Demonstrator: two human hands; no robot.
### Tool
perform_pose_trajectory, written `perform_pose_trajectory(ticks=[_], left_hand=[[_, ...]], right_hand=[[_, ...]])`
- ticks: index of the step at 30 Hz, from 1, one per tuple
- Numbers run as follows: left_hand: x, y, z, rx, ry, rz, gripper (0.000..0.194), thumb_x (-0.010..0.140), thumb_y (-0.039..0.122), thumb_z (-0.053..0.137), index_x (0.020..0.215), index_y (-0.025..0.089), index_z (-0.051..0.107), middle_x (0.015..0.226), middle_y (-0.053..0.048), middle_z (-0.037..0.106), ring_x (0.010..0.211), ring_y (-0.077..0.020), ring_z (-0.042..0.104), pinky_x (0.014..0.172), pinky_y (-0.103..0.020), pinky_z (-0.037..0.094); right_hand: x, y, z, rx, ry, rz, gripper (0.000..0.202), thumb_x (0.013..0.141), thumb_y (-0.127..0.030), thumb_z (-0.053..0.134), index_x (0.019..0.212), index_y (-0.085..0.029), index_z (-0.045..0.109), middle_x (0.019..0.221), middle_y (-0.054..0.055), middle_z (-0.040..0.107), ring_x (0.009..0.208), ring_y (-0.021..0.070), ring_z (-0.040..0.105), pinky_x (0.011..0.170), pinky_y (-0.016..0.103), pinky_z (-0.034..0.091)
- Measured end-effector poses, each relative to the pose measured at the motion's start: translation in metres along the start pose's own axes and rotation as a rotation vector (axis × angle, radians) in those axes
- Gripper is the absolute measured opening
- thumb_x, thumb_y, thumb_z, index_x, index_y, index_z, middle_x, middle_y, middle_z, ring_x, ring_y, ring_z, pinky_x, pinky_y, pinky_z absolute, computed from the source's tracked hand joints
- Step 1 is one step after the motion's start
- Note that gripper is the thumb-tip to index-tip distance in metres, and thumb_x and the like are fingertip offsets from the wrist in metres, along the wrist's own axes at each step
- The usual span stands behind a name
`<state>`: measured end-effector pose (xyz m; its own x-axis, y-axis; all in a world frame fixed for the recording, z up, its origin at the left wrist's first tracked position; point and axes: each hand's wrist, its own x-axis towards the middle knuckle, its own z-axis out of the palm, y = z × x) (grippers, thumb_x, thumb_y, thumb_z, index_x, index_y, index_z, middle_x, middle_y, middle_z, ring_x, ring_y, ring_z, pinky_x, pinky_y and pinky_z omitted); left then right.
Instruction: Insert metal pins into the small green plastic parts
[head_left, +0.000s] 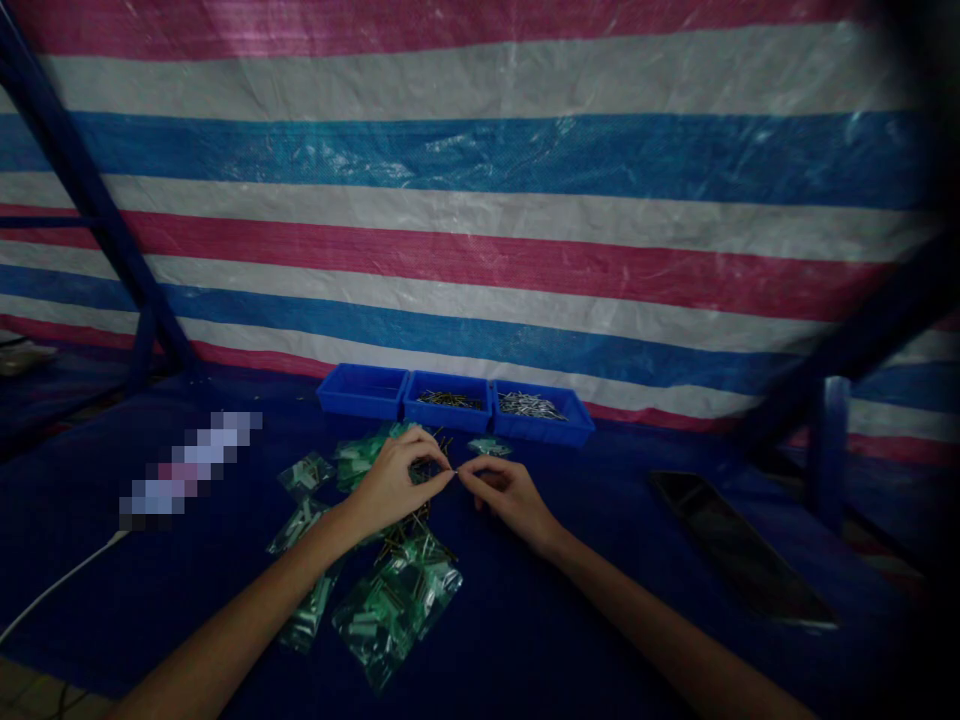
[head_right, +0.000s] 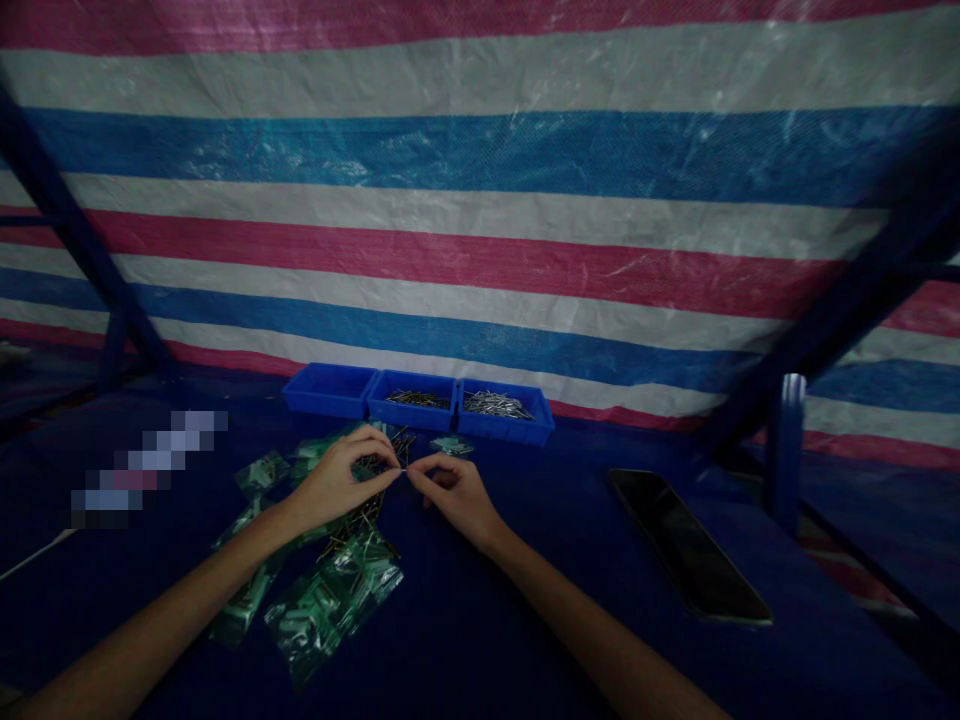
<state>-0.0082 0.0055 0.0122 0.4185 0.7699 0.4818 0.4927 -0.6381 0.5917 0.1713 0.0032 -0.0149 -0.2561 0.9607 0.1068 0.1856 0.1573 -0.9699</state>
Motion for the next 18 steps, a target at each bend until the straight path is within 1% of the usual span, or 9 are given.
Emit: perform_pose_trajectory(ticks=[2,4,7,8,11,13,16,17,18], left_hand=[[0.0,0.001,0.0,-0.013,-0.053,0.006,0.01,0.077,0.025,0.055,0.077,0.018,0.061,0.084,-0.003,0.059,0.083,-0.0155,0.055,0.078,-0.031,0.04],[-0.001,0.0,-0.001,0.011,-0.098,0.0,0.013,0.077,0.028,0.056,0.085,0.019,0.061,0.087,-0.003,0.06,0.085,-0.0165,0.055,0.079,-0.032,0.039],[0.0,-0.007,-0.005,0.106,-0.095,-0.021,0.026,0.074,0.035,0.06,0.097,0.023,0.059,0.093,-0.003,0.06,0.09,-0.0191,0.053,0.083,-0.036,0.037],[0.001,-0.009,-0.007,0.148,-0.078,-0.029,0.025,0.073,0.036,0.06,0.094,0.023,0.06,0.092,-0.002,0.06,0.09,-0.0197,0.052,0.083,-0.037,0.036],[0.003,-0.016,-0.011,0.217,-0.047,-0.035,0.015,0.07,0.037,0.064,0.071,0.022,0.064,0.084,-0.001,0.06,0.084,-0.0194,0.052,0.082,-0.039,0.034],[0.004,-0.017,-0.012,0.173,-0.044,-0.041,0.016,0.067,0.037,0.066,0.063,0.022,0.065,0.082,0.0,0.06,0.082,-0.0185,0.053,0.08,-0.038,0.034],[0.006,-0.017,-0.012,0.054,-0.03,-0.06,0.012,0.067,0.034,0.067,0.064,0.023,0.067,0.082,0.0,0.062,0.081,-0.0172,0.055,0.08,-0.036,0.036],[0.006,-0.018,-0.012,0.023,-0.022,-0.06,0.01,0.068,0.033,0.067,0.065,0.023,0.067,0.082,0.0,0.063,0.081,-0.0168,0.056,0.079,-0.036,0.037],[0.007,-0.019,-0.011,0.001,-0.008,-0.058,0.009,0.069,0.031,0.066,0.066,0.023,0.068,0.082,0.0,0.064,0.081,-0.0166,0.056,0.078,-0.035,0.038]], right_hand=[[0.001,0.0,-0.002,0.045,0.014,0.015,0.029,0.069,-0.042,0.063,0.08,-0.016,0.064,0.059,-0.001,0.056,0.042,0.006,0.044,0.036,0.019,0.031],[0.004,0.001,-0.006,0.106,0.026,0.026,0.03,0.067,-0.042,0.064,0.083,-0.016,0.065,0.064,0.0,0.058,0.042,0.0058,0.045,0.035,0.018,0.031],[0.011,0.0,-0.015,0.176,0.052,0.056,0.032,0.067,-0.042,0.064,0.086,-0.017,0.065,0.069,0.001,0.059,0.046,0.0067,0.048,0.036,0.018,0.035],[0.014,-0.002,-0.019,0.178,0.062,0.067,0.031,0.067,-0.041,0.064,0.086,-0.017,0.066,0.069,0.002,0.06,0.046,0.0068,0.048,0.036,0.018,0.036],[0.023,-0.012,-0.028,0.155,0.108,0.072,0.03,0.068,-0.04,0.063,0.085,-0.015,0.066,0.073,0.005,0.062,0.048,0.0067,0.049,0.04,0.019,0.041],[0.029,-0.022,-0.033,0.159,0.141,0.033,0.034,0.07,-0.039,0.061,0.095,-0.016,0.064,0.087,0.008,0.064,0.053,0.0083,0.053,0.042,0.02,0.044],[0.033,-0.032,-0.034,0.124,0.093,-0.043,0.049,0.073,-0.038,0.058,0.119,-0.022,0.051,0.114,0.011,0.056,0.069,0.014,0.06,0.044,0.021,0.046],[0.032,-0.033,-0.034,0.073,0.063,-0.063,0.051,0.074,-0.038,0.057,0.122,-0.023,0.048,0.118,0.011,0.054,0.072,0.0154,0.061,0.043,0.022,0.046],[0.031,-0.033,-0.032,-0.008,0.036,-0.084,0.05,0.074,-0.037,0.057,0.122,-0.023,0.049,0.116,0.01,0.056,0.072,0.0161,0.062,0.044,0.022,0.046]])
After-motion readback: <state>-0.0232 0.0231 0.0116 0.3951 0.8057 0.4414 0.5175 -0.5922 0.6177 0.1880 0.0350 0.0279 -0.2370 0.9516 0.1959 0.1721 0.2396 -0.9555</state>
